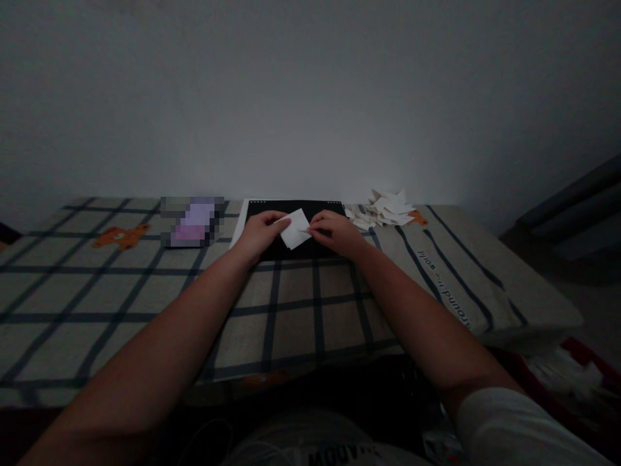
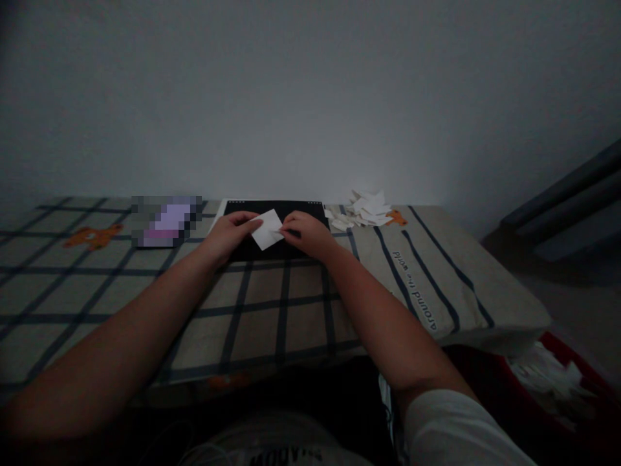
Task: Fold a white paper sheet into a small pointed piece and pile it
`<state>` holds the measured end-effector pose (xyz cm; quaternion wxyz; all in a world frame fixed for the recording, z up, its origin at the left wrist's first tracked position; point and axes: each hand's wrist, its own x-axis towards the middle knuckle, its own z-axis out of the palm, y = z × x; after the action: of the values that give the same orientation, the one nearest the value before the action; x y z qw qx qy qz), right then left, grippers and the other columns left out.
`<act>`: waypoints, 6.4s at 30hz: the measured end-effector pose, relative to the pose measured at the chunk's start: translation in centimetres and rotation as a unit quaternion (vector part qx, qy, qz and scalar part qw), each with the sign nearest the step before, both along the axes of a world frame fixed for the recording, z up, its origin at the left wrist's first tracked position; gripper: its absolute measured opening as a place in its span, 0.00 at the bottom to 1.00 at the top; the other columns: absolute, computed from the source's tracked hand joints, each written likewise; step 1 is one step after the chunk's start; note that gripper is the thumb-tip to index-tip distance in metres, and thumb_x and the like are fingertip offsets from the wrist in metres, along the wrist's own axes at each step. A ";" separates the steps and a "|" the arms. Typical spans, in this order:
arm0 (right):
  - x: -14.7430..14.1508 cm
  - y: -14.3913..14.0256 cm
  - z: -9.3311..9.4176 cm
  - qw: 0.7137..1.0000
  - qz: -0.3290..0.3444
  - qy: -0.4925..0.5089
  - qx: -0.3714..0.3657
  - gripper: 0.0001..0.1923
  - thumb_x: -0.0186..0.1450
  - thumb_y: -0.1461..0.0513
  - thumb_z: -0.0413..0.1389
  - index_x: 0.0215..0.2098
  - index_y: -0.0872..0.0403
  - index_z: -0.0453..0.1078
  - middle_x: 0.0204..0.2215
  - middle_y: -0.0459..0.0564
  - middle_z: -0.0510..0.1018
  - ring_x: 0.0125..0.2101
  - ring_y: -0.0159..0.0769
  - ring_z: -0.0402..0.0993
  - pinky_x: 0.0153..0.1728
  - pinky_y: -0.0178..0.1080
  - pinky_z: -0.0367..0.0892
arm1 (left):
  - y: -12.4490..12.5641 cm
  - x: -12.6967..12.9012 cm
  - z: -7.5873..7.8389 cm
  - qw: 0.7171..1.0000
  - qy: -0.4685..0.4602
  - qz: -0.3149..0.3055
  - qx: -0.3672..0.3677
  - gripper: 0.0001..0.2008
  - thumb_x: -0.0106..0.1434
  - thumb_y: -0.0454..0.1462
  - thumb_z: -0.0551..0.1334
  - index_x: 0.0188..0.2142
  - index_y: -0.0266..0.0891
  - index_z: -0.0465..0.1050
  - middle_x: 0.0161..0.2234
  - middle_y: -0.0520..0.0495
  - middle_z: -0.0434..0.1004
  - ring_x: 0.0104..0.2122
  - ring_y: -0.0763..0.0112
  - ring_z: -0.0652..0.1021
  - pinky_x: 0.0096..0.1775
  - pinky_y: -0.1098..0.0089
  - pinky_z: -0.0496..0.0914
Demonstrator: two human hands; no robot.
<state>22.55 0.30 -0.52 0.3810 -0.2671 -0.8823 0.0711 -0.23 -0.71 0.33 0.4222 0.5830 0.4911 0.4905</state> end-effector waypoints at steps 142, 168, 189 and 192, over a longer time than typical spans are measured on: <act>-1.7 -1.8 1.3 0.950 -0.161 0.093 -0.250 0.09 0.63 0.63 0.60 0.38 0.56 0.82 0.32 0.50 0.84 0.32 0.35 0.78 0.34 0.36 0.69 | -0.9 0.2 0.3 0.983 0.163 -0.076 0.032 0.13 0.54 0.43 0.69 0.35 0.37 0.83 0.32 0.45 0.84 0.32 0.64 0.80 0.34 0.69 0.73; -1.4 -2.3 1.5 0.969 -0.101 0.004 -0.227 0.08 0.61 0.62 0.61 0.38 0.55 0.80 0.33 0.48 0.82 0.33 0.34 0.74 0.35 0.35 0.65 | -1.8 0.5 1.1 0.934 0.306 -0.115 0.147 0.11 0.62 0.42 0.62 0.32 0.39 0.82 0.28 0.48 0.79 0.30 0.68 0.76 0.32 0.70 0.66; -2.4 -2.3 0.9 0.956 -0.175 0.109 -0.211 0.20 0.55 0.66 0.55 0.47 0.57 0.76 0.33 0.48 0.79 0.31 0.34 0.70 0.35 0.36 0.66 | -2.3 1.3 1.4 0.958 0.261 -0.054 0.107 0.08 0.57 0.39 0.65 0.31 0.37 0.80 0.26 0.49 0.78 0.26 0.70 0.73 0.30 0.70 0.66; -2.3 -2.3 0.9 0.961 -0.151 0.113 -0.204 0.20 0.57 0.65 0.56 0.48 0.56 0.75 0.33 0.47 0.79 0.31 0.34 0.71 0.35 0.36 0.66 | -2.1 1.4 1.2 0.966 0.241 -0.044 0.081 0.08 0.56 0.39 0.66 0.32 0.37 0.81 0.26 0.49 0.78 0.26 0.70 0.74 0.29 0.70 0.65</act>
<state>20.30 -1.95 0.36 0.4218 -0.4595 -0.7496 0.2213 1.14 -2.86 1.51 0.2638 0.7375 0.5105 0.3547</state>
